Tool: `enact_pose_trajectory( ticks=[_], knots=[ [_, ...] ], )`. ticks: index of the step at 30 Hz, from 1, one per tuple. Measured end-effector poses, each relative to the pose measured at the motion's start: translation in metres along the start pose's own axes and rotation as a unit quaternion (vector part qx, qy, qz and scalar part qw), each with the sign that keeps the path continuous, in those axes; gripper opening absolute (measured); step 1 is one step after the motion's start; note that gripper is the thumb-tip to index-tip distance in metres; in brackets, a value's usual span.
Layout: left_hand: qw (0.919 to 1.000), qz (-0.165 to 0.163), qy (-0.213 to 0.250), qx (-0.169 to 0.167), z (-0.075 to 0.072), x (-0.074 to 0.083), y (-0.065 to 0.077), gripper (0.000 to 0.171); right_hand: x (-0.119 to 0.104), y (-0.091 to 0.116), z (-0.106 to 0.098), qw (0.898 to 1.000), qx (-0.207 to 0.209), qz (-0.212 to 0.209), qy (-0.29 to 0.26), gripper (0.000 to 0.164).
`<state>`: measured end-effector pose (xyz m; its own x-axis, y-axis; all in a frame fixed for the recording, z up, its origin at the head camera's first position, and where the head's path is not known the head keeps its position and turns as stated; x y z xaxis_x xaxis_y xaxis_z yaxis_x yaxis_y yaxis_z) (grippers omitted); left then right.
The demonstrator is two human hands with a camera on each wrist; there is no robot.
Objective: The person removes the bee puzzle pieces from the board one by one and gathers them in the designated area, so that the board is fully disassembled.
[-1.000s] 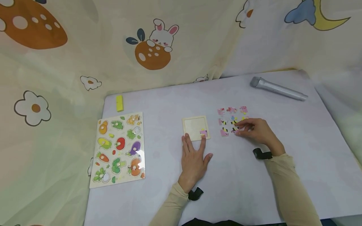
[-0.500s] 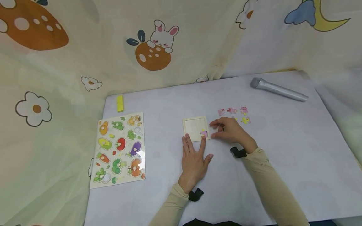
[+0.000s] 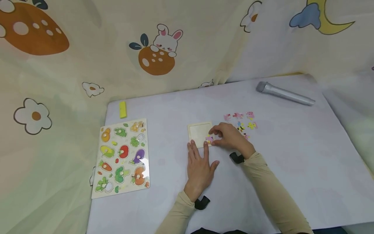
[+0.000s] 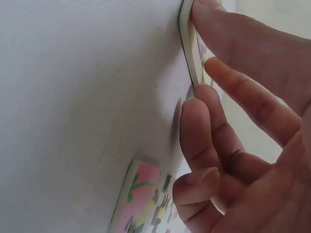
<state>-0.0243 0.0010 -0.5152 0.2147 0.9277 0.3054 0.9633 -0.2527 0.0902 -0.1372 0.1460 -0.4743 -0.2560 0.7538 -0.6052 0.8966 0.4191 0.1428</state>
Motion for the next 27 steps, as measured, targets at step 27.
enact_pose_trajectory(
  ticks=[27],
  knots=[
    [0.9994, 0.002, -0.021, 0.028, 0.0004, 0.0057, -0.0010, 0.092, -0.0057, 0.0000, 0.0051, 0.997, -0.026, 0.012, -0.066, 0.035]
  ],
)
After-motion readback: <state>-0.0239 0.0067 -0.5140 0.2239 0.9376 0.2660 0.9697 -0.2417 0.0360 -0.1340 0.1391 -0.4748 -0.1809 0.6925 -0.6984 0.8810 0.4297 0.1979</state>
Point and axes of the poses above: each hand's wrist, its own y-axis away from the middle knuckle, its own z-axis out of the palm, x = y × z, the point moved 4 cm from there along -y, towards the middle knuckle, and after that the axes turned 4 degrees about z, right-handed, at the moved point
